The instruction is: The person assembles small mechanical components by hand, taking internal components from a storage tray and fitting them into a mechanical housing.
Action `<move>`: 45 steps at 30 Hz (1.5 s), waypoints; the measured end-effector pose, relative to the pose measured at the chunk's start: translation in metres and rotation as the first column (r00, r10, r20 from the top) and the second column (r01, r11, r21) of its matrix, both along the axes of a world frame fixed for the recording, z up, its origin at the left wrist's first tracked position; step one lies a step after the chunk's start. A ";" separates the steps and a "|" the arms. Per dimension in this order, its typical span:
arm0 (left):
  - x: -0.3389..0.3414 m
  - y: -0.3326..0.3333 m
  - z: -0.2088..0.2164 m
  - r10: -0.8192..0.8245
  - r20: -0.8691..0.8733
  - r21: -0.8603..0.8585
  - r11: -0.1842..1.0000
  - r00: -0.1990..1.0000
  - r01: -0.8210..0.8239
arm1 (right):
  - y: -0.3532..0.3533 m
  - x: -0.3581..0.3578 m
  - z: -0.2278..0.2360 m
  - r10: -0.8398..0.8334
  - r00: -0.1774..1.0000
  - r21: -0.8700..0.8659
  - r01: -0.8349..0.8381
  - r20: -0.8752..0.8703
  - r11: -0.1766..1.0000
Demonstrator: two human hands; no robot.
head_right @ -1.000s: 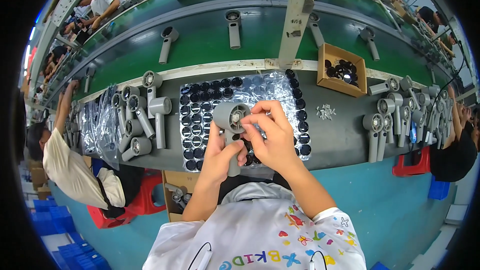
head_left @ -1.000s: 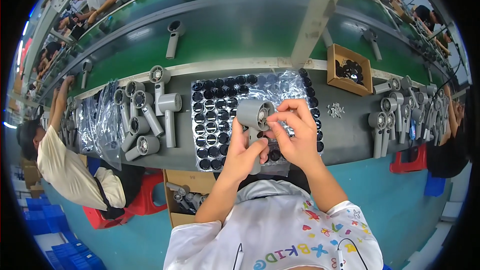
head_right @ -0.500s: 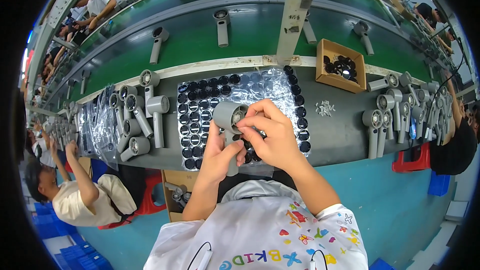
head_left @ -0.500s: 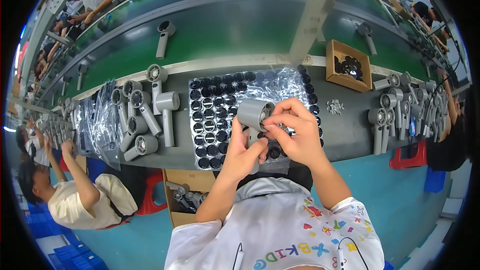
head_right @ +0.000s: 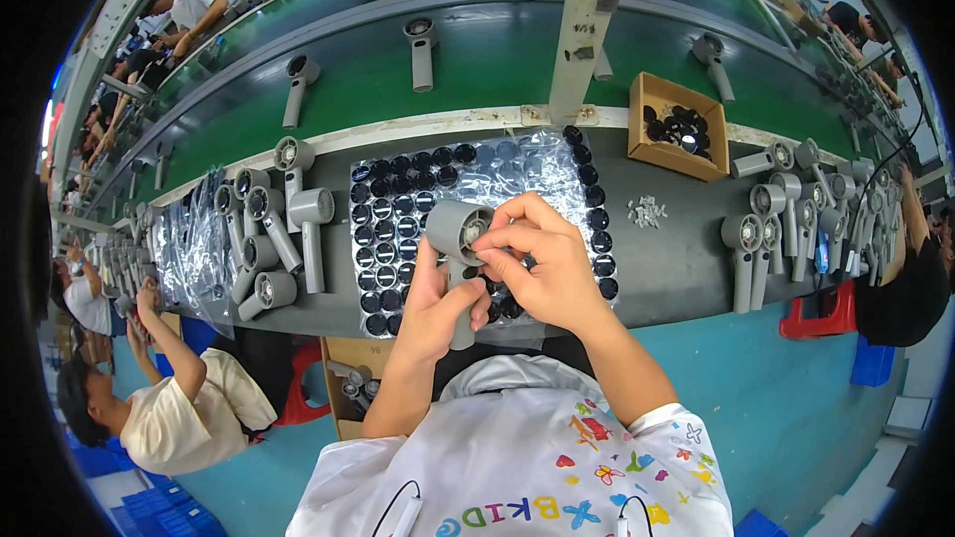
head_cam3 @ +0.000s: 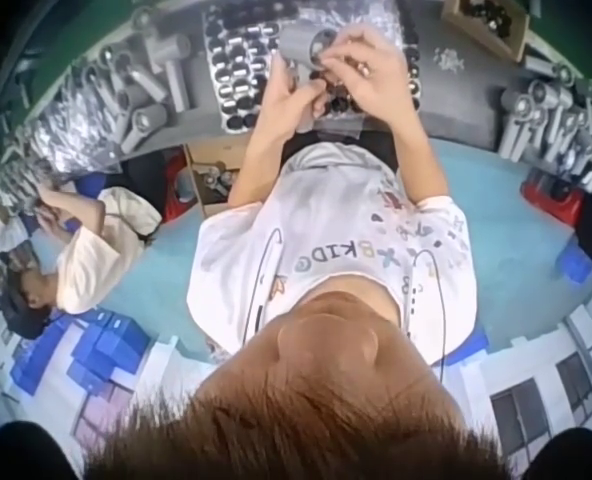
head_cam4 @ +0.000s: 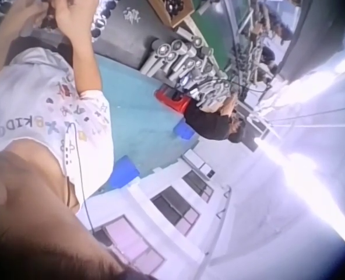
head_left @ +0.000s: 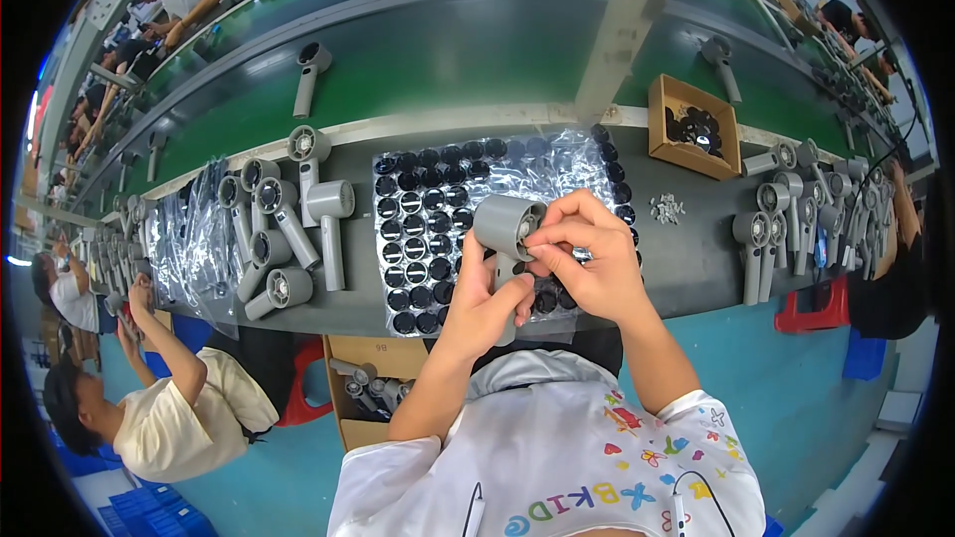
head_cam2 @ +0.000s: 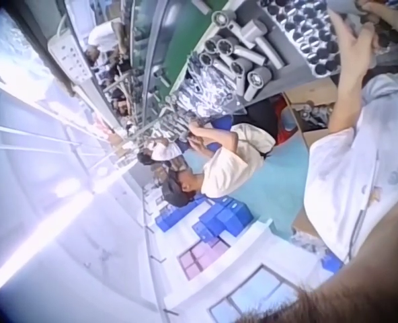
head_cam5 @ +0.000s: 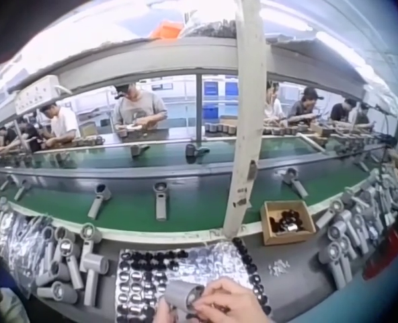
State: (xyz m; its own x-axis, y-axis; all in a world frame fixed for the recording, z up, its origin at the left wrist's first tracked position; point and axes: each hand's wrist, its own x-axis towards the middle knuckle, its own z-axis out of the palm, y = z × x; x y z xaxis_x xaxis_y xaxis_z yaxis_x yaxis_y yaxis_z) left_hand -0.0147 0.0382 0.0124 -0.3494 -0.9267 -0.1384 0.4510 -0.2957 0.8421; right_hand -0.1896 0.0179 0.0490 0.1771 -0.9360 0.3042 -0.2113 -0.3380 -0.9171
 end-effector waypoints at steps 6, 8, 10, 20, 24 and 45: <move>-0.002 0.002 -0.004 0.079 -0.038 0.065 0.995 0.996 -0.077 | 0.007 0.004 -0.012 0.046 0.997 -0.032 -0.048 -0.061 0.998; 0.000 0.001 -0.004 0.045 -0.049 0.083 0.996 0.998 -0.041 | 0.012 0.005 -0.018 0.035 0.998 -0.079 -0.039 -0.056 0.996; 0.001 0.000 -0.005 0.008 -0.061 0.103 0.995 0.998 -0.001 | 0.014 -0.002 -0.022 0.033 0.990 -0.118 -0.049 -0.137 0.992; 0.010 -0.013 -0.042 0.148 -0.344 0.263 0.963 0.927 -0.056 | 0.004 -0.042 -0.025 -0.125 0.925 -0.114 0.090 -0.359 0.989; 0.012 -0.013 -0.044 0.153 -0.300 0.275 0.959 0.942 -0.068 | 0.024 -0.045 -0.036 -0.004 0.808 -0.009 -0.001 -0.588 1.000; 0.015 -0.012 -0.054 0.060 -0.243 0.185 0.983 0.968 -0.015 | 0.009 -0.064 -0.050 -0.063 0.563 0.420 -0.533 0.824 0.734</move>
State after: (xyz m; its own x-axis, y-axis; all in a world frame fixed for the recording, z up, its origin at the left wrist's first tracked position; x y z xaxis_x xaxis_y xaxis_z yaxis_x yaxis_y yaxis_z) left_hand 0.0000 0.0266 -0.0418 -0.3590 -0.9075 -0.2182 0.6512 -0.4110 0.6380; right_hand -0.2541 0.0270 -0.0008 0.4069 -0.9039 -0.1320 0.6405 0.3854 -0.6642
